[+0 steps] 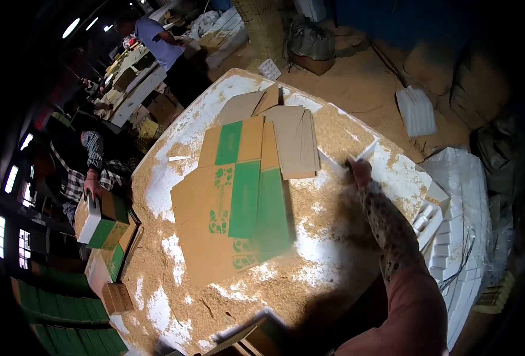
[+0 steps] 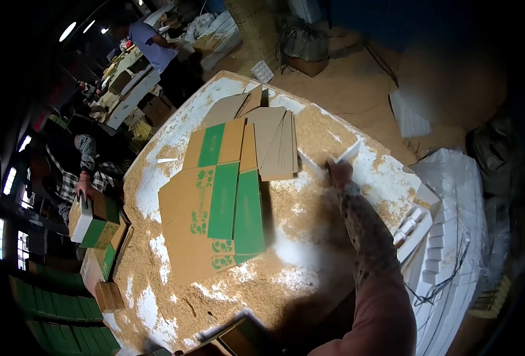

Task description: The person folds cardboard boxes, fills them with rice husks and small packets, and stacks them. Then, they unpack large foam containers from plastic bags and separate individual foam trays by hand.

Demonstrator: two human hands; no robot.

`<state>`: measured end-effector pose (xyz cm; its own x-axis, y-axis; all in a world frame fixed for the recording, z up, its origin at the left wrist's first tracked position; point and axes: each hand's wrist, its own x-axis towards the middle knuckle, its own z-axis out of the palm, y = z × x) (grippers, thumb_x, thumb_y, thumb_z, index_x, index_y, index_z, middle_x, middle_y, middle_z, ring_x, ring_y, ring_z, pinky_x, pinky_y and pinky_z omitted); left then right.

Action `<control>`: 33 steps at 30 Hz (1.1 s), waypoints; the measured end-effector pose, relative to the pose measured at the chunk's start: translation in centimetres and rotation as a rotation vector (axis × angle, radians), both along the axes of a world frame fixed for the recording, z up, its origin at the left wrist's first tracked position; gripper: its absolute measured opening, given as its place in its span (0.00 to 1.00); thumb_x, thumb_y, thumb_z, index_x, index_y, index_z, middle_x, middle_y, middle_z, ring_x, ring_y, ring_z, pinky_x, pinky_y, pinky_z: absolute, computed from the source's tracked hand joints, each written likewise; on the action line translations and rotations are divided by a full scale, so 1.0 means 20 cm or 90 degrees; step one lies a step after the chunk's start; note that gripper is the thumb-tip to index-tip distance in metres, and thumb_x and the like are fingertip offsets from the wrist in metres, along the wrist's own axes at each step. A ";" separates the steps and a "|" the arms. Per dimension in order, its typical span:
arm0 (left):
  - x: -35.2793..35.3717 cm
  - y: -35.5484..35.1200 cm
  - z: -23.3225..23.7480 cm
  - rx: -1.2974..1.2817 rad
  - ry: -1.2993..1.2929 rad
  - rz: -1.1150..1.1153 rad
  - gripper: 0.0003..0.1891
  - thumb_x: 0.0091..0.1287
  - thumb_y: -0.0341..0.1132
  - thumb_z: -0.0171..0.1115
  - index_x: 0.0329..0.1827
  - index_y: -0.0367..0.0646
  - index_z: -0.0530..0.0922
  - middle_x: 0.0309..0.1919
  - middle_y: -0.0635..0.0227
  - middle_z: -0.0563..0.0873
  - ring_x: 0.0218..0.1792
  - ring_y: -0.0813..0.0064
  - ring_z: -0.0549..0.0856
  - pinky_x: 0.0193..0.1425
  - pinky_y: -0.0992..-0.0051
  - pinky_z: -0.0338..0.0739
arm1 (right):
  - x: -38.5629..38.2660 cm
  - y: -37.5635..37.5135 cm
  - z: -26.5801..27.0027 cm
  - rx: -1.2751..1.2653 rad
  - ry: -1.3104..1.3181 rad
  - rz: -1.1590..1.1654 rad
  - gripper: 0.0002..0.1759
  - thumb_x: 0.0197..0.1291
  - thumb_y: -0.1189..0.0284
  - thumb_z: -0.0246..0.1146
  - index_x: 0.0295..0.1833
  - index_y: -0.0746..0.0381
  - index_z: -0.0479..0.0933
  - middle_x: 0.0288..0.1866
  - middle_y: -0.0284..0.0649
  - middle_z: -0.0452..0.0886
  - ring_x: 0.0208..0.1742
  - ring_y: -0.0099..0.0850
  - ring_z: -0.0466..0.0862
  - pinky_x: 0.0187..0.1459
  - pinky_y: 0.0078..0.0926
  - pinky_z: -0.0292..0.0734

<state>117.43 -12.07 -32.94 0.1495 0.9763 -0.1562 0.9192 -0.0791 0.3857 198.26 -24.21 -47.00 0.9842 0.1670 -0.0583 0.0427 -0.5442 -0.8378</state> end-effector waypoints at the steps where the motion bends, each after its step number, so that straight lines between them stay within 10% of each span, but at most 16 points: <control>1: 0.03 0.00 0.00 0.037 0.002 -0.020 0.29 0.54 0.33 0.68 0.57 0.33 0.66 0.47 0.50 0.76 0.50 0.53 0.77 0.55 0.61 0.72 | -0.11 -0.15 -0.02 0.082 0.204 -0.103 0.20 0.49 0.55 0.68 0.35 0.63 0.79 0.30 0.42 0.82 0.33 0.37 0.82 0.39 0.38 0.76; 2: 0.04 0.00 -0.01 0.080 0.000 -0.038 0.27 0.54 0.33 0.68 0.56 0.34 0.67 0.45 0.50 0.77 0.48 0.52 0.78 0.54 0.61 0.72 | -0.23 -0.31 -0.04 0.159 0.388 -0.241 0.22 0.51 0.56 0.69 0.38 0.65 0.79 0.31 0.38 0.82 0.34 0.33 0.81 0.40 0.34 0.76; 8: 0.15 -0.04 0.12 0.107 -0.021 -0.059 0.24 0.57 0.29 0.64 0.57 0.35 0.69 0.46 0.48 0.78 0.47 0.45 0.77 0.53 0.59 0.72 | -0.99 -0.94 0.18 0.530 0.169 -0.298 0.29 0.62 0.62 0.64 0.61 0.70 0.68 0.59 0.52 0.74 0.57 0.32 0.75 0.56 0.27 0.72; 11: 0.06 -0.02 -0.03 0.178 -0.060 -0.060 0.24 0.58 0.28 0.62 0.58 0.36 0.69 0.50 0.48 0.77 0.52 0.44 0.75 0.56 0.57 0.71 | -1.02 -1.12 -0.07 -0.229 -0.315 0.070 0.34 0.52 0.66 0.68 0.64 0.67 0.68 0.56 0.49 0.77 0.60 0.37 0.75 0.60 0.30 0.68; 12: 0.04 -0.01 -0.02 0.189 -0.041 -0.114 0.26 0.59 0.28 0.62 0.62 0.38 0.68 0.49 0.48 0.78 0.51 0.45 0.76 0.56 0.57 0.71 | -1.09 -1.14 -0.04 -0.053 -0.258 0.121 0.40 0.49 0.66 0.70 0.67 0.64 0.64 0.58 0.51 0.76 0.58 0.42 0.77 0.60 0.31 0.70; 14: -0.02 0.04 -0.14 0.195 -0.272 -0.079 0.26 0.63 0.27 0.58 0.67 0.42 0.66 0.47 0.54 0.80 0.46 0.60 0.81 0.53 0.65 0.74 | -1.47 -1.01 0.44 0.460 0.266 0.127 0.25 0.73 0.61 0.46 0.67 0.67 0.65 0.61 0.50 0.74 0.63 0.34 0.74 0.65 0.31 0.67; 15: 0.09 -0.05 0.15 -0.068 -0.421 0.147 0.26 0.66 0.26 0.56 0.68 0.41 0.65 0.47 0.62 0.80 0.45 0.73 0.79 0.51 0.75 0.74 | -1.61 -0.97 0.54 0.738 0.500 0.083 0.26 0.73 0.61 0.45 0.67 0.68 0.65 0.62 0.49 0.74 0.63 0.34 0.74 0.67 0.31 0.65; 17: -0.14 0.11 -0.25 -0.103 -0.727 0.162 0.23 0.68 0.25 0.55 0.66 0.35 0.66 0.45 0.67 0.81 0.43 0.81 0.77 0.50 0.80 0.73 | -1.88 -0.94 0.63 0.509 0.291 0.317 0.27 0.72 0.61 0.48 0.67 0.68 0.64 0.63 0.48 0.73 0.63 0.34 0.75 0.65 0.31 0.67; 19: -0.08 0.06 -0.05 -0.132 -0.698 0.088 0.13 0.71 0.31 0.52 0.53 0.36 0.78 0.41 0.71 0.82 0.41 0.80 0.77 0.48 0.79 0.73 | -1.96 -0.94 0.53 0.368 0.252 0.360 0.24 0.70 0.66 0.52 0.66 0.70 0.66 0.63 0.48 0.74 0.62 0.33 0.75 0.64 0.30 0.68; 23: 0.05 0.11 0.01 -0.226 -0.878 0.054 0.09 0.69 0.36 0.55 0.37 0.41 0.80 0.29 0.76 0.79 0.29 0.83 0.76 0.34 0.80 0.71 | -2.20 -0.60 1.22 0.313 0.453 0.489 0.23 0.68 0.69 0.56 0.64 0.70 0.67 0.57 0.44 0.77 0.55 0.29 0.79 0.56 0.25 0.74; 25: 0.10 0.19 -0.13 -0.316 -0.974 0.071 0.13 0.71 0.40 0.53 0.41 0.39 0.80 0.32 0.72 0.82 0.32 0.80 0.78 0.37 0.77 0.73 | -2.39 -0.38 1.61 0.293 0.613 0.474 0.22 0.68 0.69 0.57 0.63 0.70 0.67 0.54 0.44 0.79 0.49 0.27 0.81 0.50 0.22 0.78; 29: 0.14 0.00 0.46 -0.586 -1.003 0.037 0.25 0.73 0.54 0.47 0.55 0.39 0.75 0.46 0.62 0.83 0.45 0.71 0.83 0.50 0.73 0.78 | -2.51 -0.05 1.40 0.164 0.486 0.652 0.28 0.63 0.64 0.63 0.62 0.70 0.66 0.50 0.43 0.80 0.48 0.29 0.82 0.49 0.25 0.79; 31: 0.06 0.03 0.42 -0.493 -0.933 0.052 0.23 0.74 0.50 0.48 0.55 0.39 0.75 0.46 0.61 0.83 0.43 0.72 0.83 0.48 0.73 0.78 | -2.69 0.00 1.40 -0.079 0.314 0.652 0.32 0.59 0.65 0.66 0.63 0.70 0.64 0.49 0.47 0.79 0.53 0.35 0.80 0.57 0.33 0.75; 33: -0.08 0.20 -0.02 -0.065 -0.499 -0.040 0.18 0.72 0.41 0.51 0.54 0.35 0.75 0.43 0.62 0.81 0.41 0.69 0.80 0.49 0.70 0.75 | -2.80 -0.02 1.08 -0.023 0.192 0.636 0.34 0.59 0.67 0.65 0.67 0.70 0.61 0.57 0.53 0.75 0.62 0.39 0.74 0.66 0.37 0.66</control>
<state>115.76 -7.98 -33.36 0.3072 0.9490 -0.0710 0.3712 -0.0508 0.9271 142.34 -24.55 -25.47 0.3426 0.8901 -0.3007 0.2789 -0.4020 -0.8721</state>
